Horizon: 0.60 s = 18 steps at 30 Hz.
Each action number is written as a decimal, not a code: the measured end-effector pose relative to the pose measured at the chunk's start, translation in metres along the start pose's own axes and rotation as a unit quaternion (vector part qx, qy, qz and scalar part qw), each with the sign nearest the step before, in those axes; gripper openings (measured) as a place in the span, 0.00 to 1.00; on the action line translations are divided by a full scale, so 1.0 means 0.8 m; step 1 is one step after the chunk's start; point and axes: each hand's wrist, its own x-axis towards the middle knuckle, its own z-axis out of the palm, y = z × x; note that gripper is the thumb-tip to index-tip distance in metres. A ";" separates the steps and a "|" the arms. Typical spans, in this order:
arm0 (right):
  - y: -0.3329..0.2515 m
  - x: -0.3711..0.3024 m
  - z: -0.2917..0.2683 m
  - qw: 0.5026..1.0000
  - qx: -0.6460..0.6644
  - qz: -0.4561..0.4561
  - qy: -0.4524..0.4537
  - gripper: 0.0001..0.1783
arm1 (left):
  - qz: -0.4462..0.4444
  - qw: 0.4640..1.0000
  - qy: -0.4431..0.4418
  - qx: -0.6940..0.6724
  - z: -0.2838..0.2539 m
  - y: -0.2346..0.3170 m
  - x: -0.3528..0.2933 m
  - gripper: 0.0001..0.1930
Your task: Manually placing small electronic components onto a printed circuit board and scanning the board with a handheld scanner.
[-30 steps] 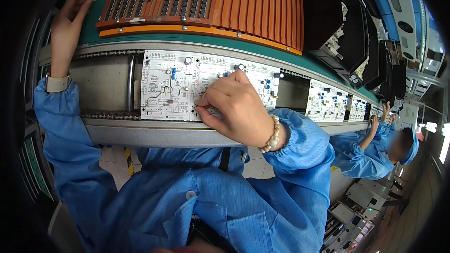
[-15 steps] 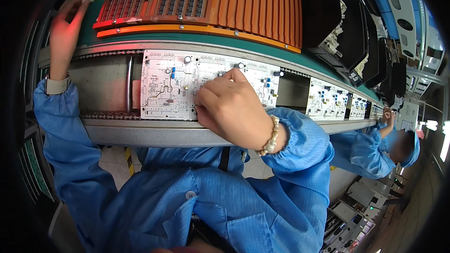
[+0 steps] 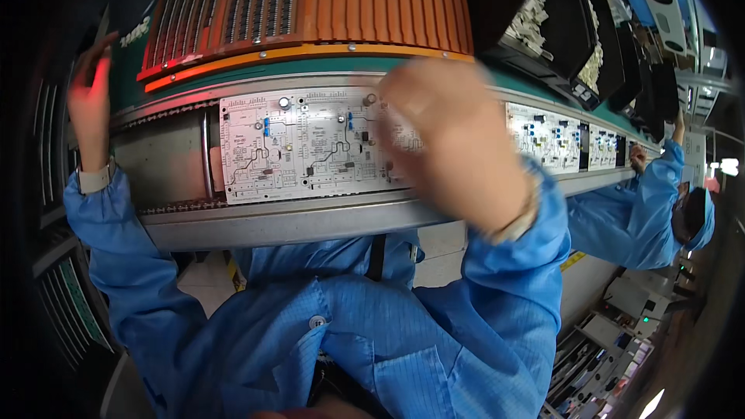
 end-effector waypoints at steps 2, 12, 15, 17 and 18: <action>0.051 0.002 -0.041 0.988 -0.002 0.114 0.101 0.17 | -0.042 0.996 0.003 -0.074 0.002 0.017 0.006 0.14; 0.163 -0.007 -0.047 0.919 0.054 0.293 0.257 0.08 | -0.131 0.974 -0.040 -0.180 0.023 0.172 -0.028 0.09; 0.214 -0.033 -0.034 0.928 -0.029 0.335 0.161 0.13 | -0.099 0.964 -0.127 -0.211 0.048 0.236 -0.045 0.09; 0.224 -0.041 -0.024 0.943 -0.059 0.314 0.093 0.20 | 0.008 0.962 -0.243 -0.128 0.059 0.264 -0.051 0.11; 0.230 -0.040 -0.020 0.942 -0.024 0.330 0.050 0.21 | 0.014 0.952 -0.276 -0.132 0.068 0.280 -0.056 0.11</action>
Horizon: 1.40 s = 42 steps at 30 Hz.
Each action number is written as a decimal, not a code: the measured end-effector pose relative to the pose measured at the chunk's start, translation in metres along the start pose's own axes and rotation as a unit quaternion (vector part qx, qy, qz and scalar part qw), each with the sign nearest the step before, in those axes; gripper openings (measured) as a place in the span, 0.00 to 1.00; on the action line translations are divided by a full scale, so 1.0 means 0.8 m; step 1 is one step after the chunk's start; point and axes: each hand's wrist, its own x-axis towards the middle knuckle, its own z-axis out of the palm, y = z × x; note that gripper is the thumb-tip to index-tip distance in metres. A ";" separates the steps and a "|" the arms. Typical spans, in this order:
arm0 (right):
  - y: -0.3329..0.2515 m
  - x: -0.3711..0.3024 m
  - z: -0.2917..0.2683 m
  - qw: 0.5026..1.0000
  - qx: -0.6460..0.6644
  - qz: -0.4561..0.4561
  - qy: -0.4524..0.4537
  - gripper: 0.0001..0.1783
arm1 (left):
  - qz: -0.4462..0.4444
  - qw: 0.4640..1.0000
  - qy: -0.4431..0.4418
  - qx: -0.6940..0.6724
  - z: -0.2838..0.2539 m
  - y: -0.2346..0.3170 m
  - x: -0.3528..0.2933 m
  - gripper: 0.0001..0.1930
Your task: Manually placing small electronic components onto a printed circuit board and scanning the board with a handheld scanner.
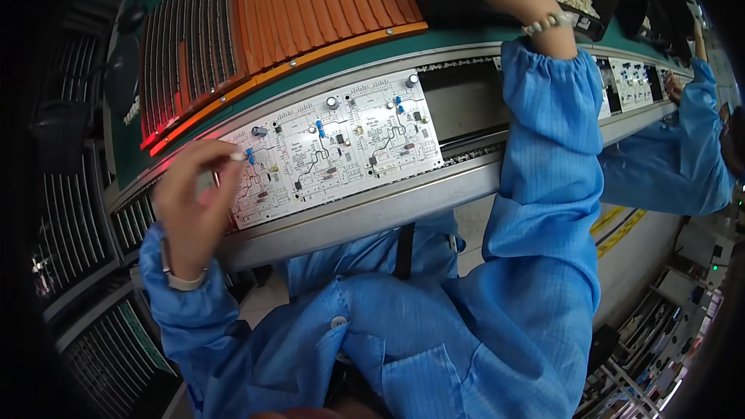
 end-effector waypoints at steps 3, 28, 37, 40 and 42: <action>0.000 0.004 0.003 0.998 0.036 0.033 -0.040 0.20 | 0.058 0.996 -0.047 0.052 0.035 -0.005 0.004 0.10; -0.010 0.013 0.011 0.995 0.007 0.085 -0.049 0.12 | 0.110 0.974 -0.079 0.182 0.044 -0.007 0.008 0.11; -0.019 0.005 -0.002 0.996 -0.031 0.051 -0.062 0.12 | 0.113 0.971 0.060 0.202 -0.020 -0.030 0.039 0.06; -0.017 0.003 0.001 0.997 -0.029 0.039 -0.064 0.11 | 0.059 0.964 0.149 0.211 -0.068 -0.070 0.056 0.05; -0.027 0.002 -0.004 0.996 -0.041 0.034 -0.069 0.10 | 0.024 0.962 0.155 0.225 -0.088 -0.095 0.062 0.08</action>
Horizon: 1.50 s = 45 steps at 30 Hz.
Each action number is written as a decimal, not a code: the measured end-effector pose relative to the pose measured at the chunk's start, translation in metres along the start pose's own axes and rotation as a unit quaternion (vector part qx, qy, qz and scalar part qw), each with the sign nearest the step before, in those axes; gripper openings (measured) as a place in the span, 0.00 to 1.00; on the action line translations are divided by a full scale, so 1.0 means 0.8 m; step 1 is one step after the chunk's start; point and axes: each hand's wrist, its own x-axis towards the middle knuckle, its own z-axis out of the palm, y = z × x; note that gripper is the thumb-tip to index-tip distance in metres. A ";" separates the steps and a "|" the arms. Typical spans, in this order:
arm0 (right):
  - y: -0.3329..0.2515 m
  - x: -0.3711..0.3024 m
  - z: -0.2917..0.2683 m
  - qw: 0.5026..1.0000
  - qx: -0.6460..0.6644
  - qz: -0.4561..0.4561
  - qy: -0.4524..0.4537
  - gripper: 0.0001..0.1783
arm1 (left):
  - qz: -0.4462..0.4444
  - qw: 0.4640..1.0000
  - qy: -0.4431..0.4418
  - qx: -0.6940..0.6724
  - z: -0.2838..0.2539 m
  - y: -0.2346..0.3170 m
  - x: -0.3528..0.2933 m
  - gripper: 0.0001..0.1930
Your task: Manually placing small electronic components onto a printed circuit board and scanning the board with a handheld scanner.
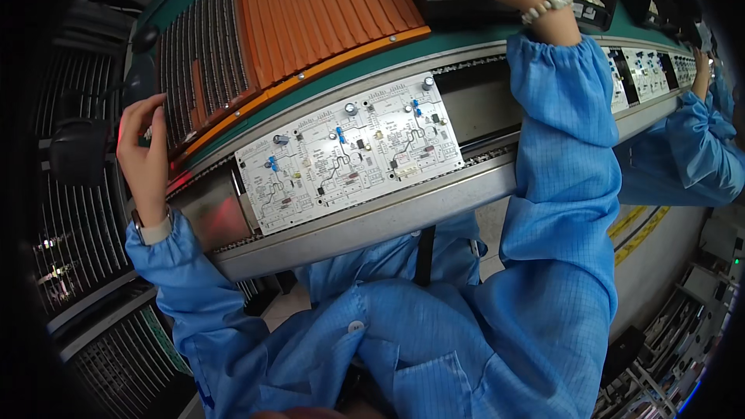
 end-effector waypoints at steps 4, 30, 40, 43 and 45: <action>0.078 -0.005 0.018 0.988 0.027 -0.150 -0.009 0.14 | 0.042 0.998 -0.036 -0.009 0.005 -0.022 -0.004 0.10; -0.084 -0.137 -0.019 0.959 0.124 -0.234 0.101 0.10 | 0.144 0.978 -0.121 0.085 0.008 -0.003 0.005 0.07; -0.171 -0.172 0.062 0.923 0.188 -0.317 -0.109 0.11 | 0.165 0.983 -0.081 0.025 0.000 0.018 -0.016 0.08; -0.172 -0.171 0.062 0.924 0.181 -0.314 -0.122 0.11 | 0.172 0.982 -0.082 -0.006 0.009 0.033 -0.027 0.08; -0.171 -0.170 0.061 0.924 0.173 -0.315 -0.131 0.11 | 0.191 0.975 -0.112 -0.030 0.013 0.041 -0.032 0.09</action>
